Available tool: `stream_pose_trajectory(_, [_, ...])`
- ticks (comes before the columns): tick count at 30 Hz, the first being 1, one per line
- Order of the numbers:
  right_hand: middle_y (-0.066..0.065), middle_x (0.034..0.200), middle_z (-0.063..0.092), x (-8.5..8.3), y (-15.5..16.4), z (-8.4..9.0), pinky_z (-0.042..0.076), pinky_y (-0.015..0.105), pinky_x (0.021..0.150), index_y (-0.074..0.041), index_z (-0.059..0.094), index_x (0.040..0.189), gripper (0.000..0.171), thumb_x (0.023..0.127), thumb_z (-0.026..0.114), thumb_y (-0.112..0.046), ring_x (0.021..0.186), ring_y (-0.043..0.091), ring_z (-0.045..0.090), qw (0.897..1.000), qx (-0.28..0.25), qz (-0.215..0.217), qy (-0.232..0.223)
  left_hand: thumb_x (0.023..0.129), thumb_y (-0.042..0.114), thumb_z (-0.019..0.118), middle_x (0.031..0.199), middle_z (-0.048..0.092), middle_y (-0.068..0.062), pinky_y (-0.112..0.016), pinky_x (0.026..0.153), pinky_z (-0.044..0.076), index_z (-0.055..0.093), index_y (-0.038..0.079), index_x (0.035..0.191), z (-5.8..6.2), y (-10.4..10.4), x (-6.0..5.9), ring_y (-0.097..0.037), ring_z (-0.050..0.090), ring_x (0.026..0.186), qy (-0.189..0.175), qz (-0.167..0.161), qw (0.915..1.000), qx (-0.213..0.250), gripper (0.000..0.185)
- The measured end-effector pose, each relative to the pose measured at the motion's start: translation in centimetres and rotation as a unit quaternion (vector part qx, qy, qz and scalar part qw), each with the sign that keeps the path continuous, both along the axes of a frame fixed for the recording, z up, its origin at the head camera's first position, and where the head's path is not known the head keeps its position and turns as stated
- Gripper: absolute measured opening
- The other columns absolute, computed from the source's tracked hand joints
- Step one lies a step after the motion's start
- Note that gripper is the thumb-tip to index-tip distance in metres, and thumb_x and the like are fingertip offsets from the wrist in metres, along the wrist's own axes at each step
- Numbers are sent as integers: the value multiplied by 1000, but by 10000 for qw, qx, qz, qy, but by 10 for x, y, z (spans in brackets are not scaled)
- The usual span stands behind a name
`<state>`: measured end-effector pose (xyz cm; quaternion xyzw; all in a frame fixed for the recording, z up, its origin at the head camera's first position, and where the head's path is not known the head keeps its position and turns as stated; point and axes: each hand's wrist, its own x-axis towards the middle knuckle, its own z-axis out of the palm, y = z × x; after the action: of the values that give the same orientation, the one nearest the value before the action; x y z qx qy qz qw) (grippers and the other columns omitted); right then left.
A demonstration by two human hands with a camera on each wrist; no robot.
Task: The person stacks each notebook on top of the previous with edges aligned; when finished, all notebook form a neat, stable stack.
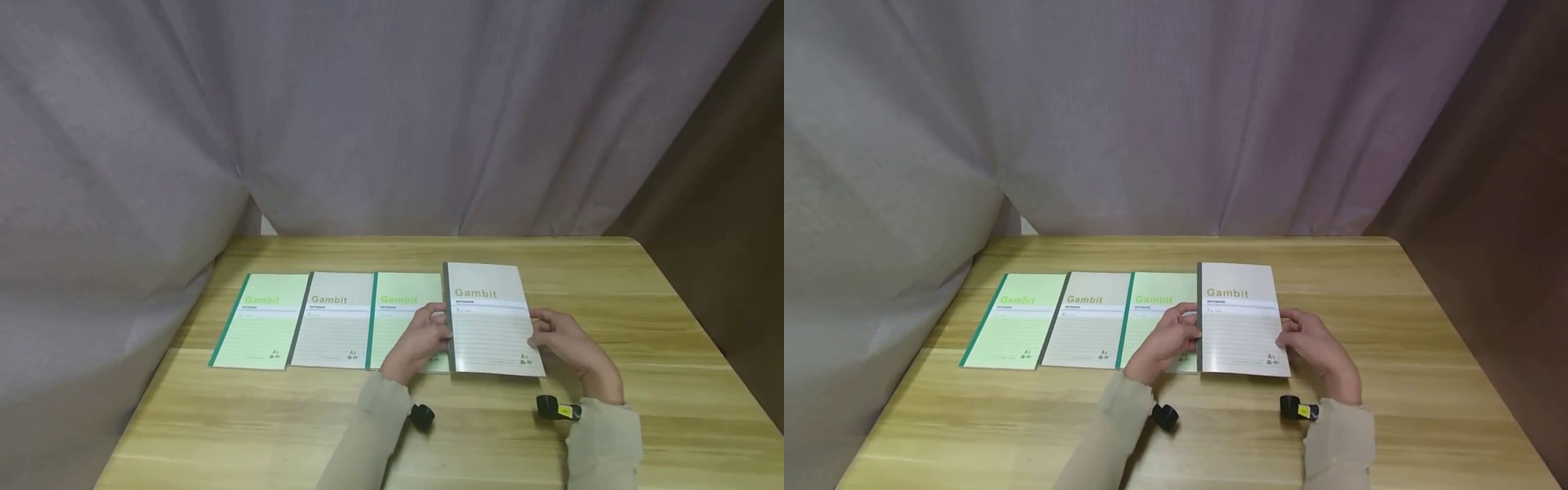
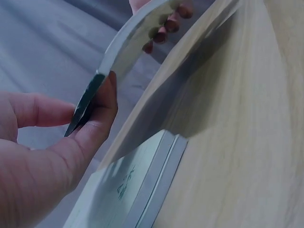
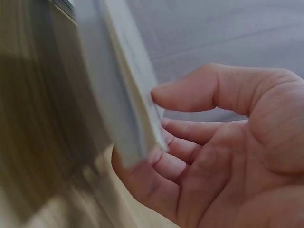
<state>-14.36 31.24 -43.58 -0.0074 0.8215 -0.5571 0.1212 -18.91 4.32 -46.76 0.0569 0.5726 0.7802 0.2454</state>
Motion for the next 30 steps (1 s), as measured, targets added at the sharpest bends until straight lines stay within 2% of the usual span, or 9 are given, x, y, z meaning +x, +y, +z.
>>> stream_pose_trajectory(6, [18, 100, 67, 2, -2, 2, 58, 35, 70, 22, 28, 142, 64, 85, 55, 13, 82, 17, 67, 9997, -244, 39, 33, 87, -15, 47, 109, 72, -15, -29, 68, 54, 46, -3, 136, 1, -7, -2, -19, 68, 82, -3, -76, 10000, -59, 51])
stream_pose_trajectory(14, [17, 98, 66, 2, -8, 7, 59, 35, 68, 21, 31, 140, 63, 83, 56, 12, 79, 18, 66, 9994, -322, 90, -11, 88, -14, 48, 107, 71, -15, -30, 70, 55, 46, -1, 135, 4, -15, -4, -21, 67, 83, -34, -180, 9998, -61, 49])
stream_pose_trajectory(18, [21, 100, 64, 3, -15, 12, 59, 35, 67, 22, 32, 139, 63, 82, 56, 12, 80, 19, 66, 9997, -220, 97, 56, 89, -12, 49, 108, 70, -15, -30, 71, 54, 46, -1, 137, 8, -22, -6, -21, 66, 84, 59, -231, 9995, -196, 49])
stream_pose_trajectory(23, [23, 101, 62, 3, -26, 19, 58, 33, 68, 23, 33, 139, 62, 82, 55, 12, 82, 20, 64, 9998, -55, 46, 159, 88, -11, 50, 106, 70, -15, -29, 70, 53, 45, -3, 139, 15, -29, -7, -20, 66, 83, 126, -146, 9993, -328, 52])
stream_pose_trajectory(30, [23, 101, 62, 0, -36, 20, 58, 34, 66, 23, 33, 137, 62, 80, 55, 13, 81, 21, 63, 9998, 47, 90, 199, 86, -10, 50, 103, 70, -15, -28, 68, 53, 44, -5, 139, 20, -37, -9, -19, 65, 78, 267, -83, 9989, -378, 53])
